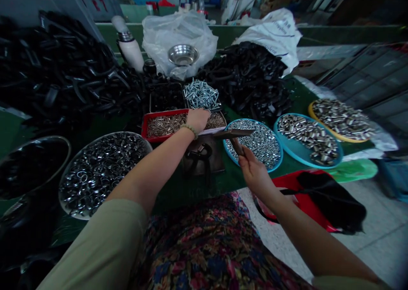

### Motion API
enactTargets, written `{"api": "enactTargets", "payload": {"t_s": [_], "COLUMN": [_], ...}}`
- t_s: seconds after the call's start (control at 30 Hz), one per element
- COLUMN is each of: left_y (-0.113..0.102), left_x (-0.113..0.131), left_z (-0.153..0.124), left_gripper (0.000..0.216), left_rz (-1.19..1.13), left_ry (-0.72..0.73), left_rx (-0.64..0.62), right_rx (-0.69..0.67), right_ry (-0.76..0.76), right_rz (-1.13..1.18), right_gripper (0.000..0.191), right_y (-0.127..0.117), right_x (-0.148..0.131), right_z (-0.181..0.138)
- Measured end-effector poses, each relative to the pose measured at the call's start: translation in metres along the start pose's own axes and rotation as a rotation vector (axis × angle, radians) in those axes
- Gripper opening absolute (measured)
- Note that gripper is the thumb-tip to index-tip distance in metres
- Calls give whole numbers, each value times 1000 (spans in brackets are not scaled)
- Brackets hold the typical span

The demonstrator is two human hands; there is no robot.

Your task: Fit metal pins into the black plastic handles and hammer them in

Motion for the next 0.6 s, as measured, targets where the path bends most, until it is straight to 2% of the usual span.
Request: {"api": "enactTargets", "payload": {"t_s": [0.07,0.13,0.2,0.3,0.37,0.43,0.5,0.6], "left_y": [-8,-15,-17,-2,11,21,27,32], "left_x": [-1,2,6,12,15,19,21,23], "left_z": [-10,-33,-69,-124,-147,-157,-157,-152], "left_gripper": [29,27,22,16,15,15,14,17], "left_rz": [-53,-233,-473,-630,-613,-542,-440,-288], "left_ry": [-12,-1,16,-6,2,30,61,90], "left_rx": [28,114,198,187,199,254,284,248], "right_rx": [7,13,13,16,26,27,22,23], "right_ry": [10,20,31,40,40,32,16,-13], "right_rz": [11,23,34,49,50,52,62,86], "right_gripper": [41,41,41,41,42,41,41,40], "right_y": [1,2,2,1,1,2,4,6], "right_x": [5,9,13,16,16,15,13,11], "right_z": [1,1,0,-1,-1,-1,-1,-1]}}
Point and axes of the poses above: each hand's wrist, its own z-axis towards the middle knuckle, its own y-axis out of the palm, x = y × z, the point moved 5 cm from there along z, towards the middle knuckle, and after that the axes turned 3 degrees about y, right-handed, at the moved point
